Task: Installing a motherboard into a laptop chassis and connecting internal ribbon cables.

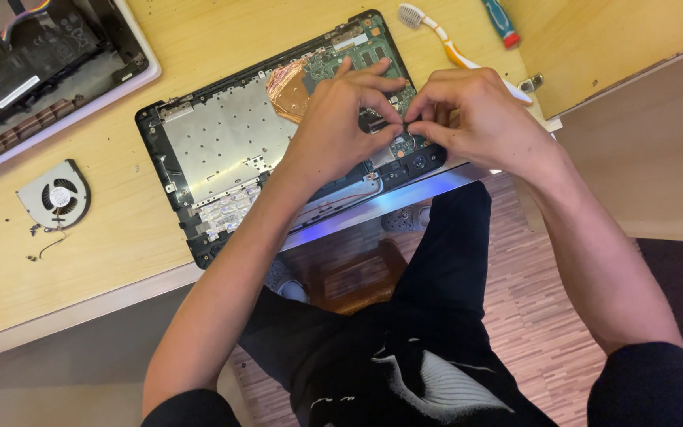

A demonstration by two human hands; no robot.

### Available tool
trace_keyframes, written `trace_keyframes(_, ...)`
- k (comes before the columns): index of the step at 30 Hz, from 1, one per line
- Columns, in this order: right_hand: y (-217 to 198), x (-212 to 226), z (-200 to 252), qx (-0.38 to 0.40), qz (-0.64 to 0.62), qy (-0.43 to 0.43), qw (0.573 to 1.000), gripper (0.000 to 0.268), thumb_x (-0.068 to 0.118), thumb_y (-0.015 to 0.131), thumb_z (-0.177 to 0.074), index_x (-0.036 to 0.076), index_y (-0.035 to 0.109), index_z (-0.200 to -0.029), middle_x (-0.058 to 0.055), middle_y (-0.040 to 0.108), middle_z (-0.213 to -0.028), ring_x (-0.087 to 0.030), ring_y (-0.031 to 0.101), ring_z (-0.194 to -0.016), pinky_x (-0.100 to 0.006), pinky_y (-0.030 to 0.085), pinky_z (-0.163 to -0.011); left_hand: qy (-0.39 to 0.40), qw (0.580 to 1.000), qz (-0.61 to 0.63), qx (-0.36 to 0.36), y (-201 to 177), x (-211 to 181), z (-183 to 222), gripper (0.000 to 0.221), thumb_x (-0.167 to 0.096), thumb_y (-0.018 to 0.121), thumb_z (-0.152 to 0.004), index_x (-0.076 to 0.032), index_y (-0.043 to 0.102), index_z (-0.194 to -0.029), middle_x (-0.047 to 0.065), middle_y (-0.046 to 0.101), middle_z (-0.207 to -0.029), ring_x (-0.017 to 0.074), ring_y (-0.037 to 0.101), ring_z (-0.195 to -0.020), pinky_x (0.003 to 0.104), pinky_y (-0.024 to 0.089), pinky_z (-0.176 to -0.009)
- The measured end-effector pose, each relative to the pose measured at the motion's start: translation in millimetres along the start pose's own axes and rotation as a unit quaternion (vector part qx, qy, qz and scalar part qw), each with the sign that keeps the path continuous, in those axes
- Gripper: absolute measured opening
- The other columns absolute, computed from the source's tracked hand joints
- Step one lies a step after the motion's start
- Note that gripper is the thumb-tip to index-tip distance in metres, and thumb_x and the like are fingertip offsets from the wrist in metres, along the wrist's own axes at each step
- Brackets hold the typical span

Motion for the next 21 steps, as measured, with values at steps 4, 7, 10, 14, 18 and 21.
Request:
trace_keyframes(4, 0, -3, -1, 0.002, -0.045, 0.016, 0.999, 0.010, 0.005, 0.082, -0.093, 0.006, 0.075, -0.100, -0.007, 0.067, -0.086, -0.013, 0.063, -0.066, -0.026, 0.054, -0.063, 0.001, 1.000, -0.001, -0.002, 0, -2, -1, 0.005, -0.017, 0.087, -0.083, -0.019, 0.082, -0.086, 0.014, 0.071, -0.128, 0.0312, 0.054, -0.135, 0.058, 0.023, -0.120)
trace_keyframes(7, 1, -9, -1, -0.006, -0.083, 0.035, 0.996, 0.011, 0.003, 0.083, -0.091, 0.007, 0.074, -0.096, -0.003, 0.061, -0.082, -0.008, 0.056, -0.067, -0.022, 0.050, -0.060, -0.012, 1.000, -0.004, -0.015, 1, 0, 0, 0.007, -0.017, 0.088, -0.081, -0.019, 0.081, -0.083, 0.012, 0.072, -0.127, 0.0291, 0.056, -0.133, 0.057, 0.024, -0.121)
trace_keyframes(10, 0, -8, -3, -0.005, -0.072, 0.015, 0.997, 0.013, 0.001, 0.083, -0.090, 0.007, 0.072, -0.093, -0.002, 0.059, -0.080, -0.009, 0.053, -0.064, -0.022, 0.048, -0.059, -0.007, 0.999, -0.014, -0.028, 3, 1, -1, 0.008, -0.014, 0.087, -0.077, -0.018, 0.081, -0.079, 0.013, 0.072, -0.125, 0.0298, 0.058, -0.132, 0.056, 0.026, -0.120)
trace_keyframes(14, 3, -11, -8, 0.027, -0.063, 0.020, 0.997, 0.013, 0.001, 0.081, -0.088, 0.008, 0.074, -0.095, 0.000, 0.055, -0.077, -0.010, 0.051, -0.069, -0.025, 0.046, -0.060, -0.012, 0.999, -0.014, -0.037, 3, 3, -2, 0.010, -0.014, 0.088, -0.073, -0.017, 0.079, -0.076, 0.014, 0.073, -0.123, 0.0304, 0.057, -0.132, 0.056, 0.025, -0.121)
trace_keyframes(18, 8, -13, -16, 0.094, -0.044, 0.036, 0.994, 0.012, 0.002, 0.082, -0.087, 0.009, 0.074, -0.094, 0.000, 0.055, -0.071, -0.012, 0.051, -0.065, -0.028, 0.047, -0.061, -0.011, 0.999, -0.002, -0.032, 4, 5, -2, 0.011, -0.012, 0.089, -0.074, -0.017, 0.080, -0.078, 0.013, 0.073, -0.124, 0.0303, 0.057, -0.132, 0.056, 0.024, -0.121)
trace_keyframes(21, 11, -10, -19, 0.162, -0.071, 0.103, 0.979, 0.009, 0.006, 0.079, -0.093, 0.007, 0.070, -0.093, -0.002, 0.049, -0.062, -0.016, 0.074, -0.045, -0.025, 0.055, -0.051, 0.000, 1.000, 0.004, -0.009, 0, 0, -2, 0.007, -0.013, 0.086, -0.081, -0.018, 0.081, -0.083, 0.014, 0.071, -0.127, 0.0311, 0.055, -0.134, 0.058, 0.023, -0.121)
Point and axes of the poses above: each hand's wrist, its own z-axis away from the middle knuckle, its own y-axis out of the palm, x = y × z, the point moved 10 cm from there along -z, towards the middle knuckle
